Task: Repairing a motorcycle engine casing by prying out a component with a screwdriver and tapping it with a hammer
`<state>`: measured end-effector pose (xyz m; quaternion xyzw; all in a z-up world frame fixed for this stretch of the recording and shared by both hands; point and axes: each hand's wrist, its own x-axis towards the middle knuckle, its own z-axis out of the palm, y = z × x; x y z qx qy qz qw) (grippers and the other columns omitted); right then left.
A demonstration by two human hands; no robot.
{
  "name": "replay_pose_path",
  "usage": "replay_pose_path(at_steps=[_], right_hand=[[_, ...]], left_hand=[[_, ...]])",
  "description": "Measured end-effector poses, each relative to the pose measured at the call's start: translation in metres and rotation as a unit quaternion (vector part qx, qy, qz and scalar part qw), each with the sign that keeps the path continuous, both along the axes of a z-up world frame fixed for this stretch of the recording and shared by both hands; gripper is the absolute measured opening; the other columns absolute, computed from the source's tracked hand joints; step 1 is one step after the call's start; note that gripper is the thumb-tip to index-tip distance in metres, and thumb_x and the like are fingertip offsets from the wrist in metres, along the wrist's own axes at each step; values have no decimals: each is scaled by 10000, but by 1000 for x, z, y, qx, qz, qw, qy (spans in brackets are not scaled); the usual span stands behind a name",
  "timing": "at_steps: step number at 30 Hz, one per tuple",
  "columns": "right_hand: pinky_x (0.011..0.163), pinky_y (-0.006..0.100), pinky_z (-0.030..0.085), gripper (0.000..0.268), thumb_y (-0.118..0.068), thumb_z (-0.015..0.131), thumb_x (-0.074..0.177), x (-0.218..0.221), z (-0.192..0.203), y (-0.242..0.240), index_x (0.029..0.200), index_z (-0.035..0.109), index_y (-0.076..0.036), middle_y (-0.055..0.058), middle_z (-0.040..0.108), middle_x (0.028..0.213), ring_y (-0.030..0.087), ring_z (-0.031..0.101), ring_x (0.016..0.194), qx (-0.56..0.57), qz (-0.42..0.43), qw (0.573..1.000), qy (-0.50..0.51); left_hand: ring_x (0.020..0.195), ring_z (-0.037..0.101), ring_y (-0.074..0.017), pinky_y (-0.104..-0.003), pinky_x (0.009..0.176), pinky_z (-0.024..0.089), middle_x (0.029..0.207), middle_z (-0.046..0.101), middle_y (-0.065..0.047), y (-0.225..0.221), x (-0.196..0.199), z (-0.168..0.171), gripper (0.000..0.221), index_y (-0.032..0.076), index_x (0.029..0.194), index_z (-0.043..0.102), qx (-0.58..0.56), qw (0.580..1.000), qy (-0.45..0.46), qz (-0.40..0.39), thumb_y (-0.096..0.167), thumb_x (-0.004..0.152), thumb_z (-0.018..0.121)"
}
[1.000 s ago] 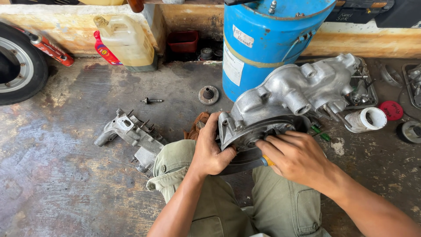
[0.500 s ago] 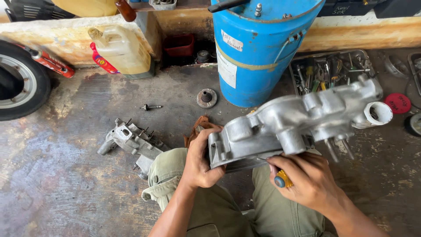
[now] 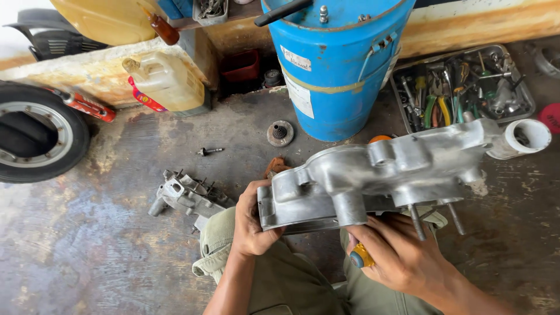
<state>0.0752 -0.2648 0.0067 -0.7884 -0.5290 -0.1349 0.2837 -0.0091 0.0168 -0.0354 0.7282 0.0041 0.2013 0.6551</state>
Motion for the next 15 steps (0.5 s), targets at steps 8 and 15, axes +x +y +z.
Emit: replay_pose_path(at_steps=[8,15], right_hand=[[736,390,556,662,-247,834,599,5,-12,-9,1216,672,-74,68,710,1205,184,726,976,-33,17,998,-56],[653,368,582,729,-160,862,502,12,-8,-4,1205,681,-85,86,736,1115,186,752,819,-6,23,1000,9]], left_hand=[[922,625,-191,-332,865,529,1060,687,-100,-2,-1,-3,667,-25,1236,577,-28,1000,10,10,265,662,752],[902,612,-189,-326,850,515,1019,685,-91,-2,6,2,670,-28,1196,610,-27,999,37,25,306,638,767]])
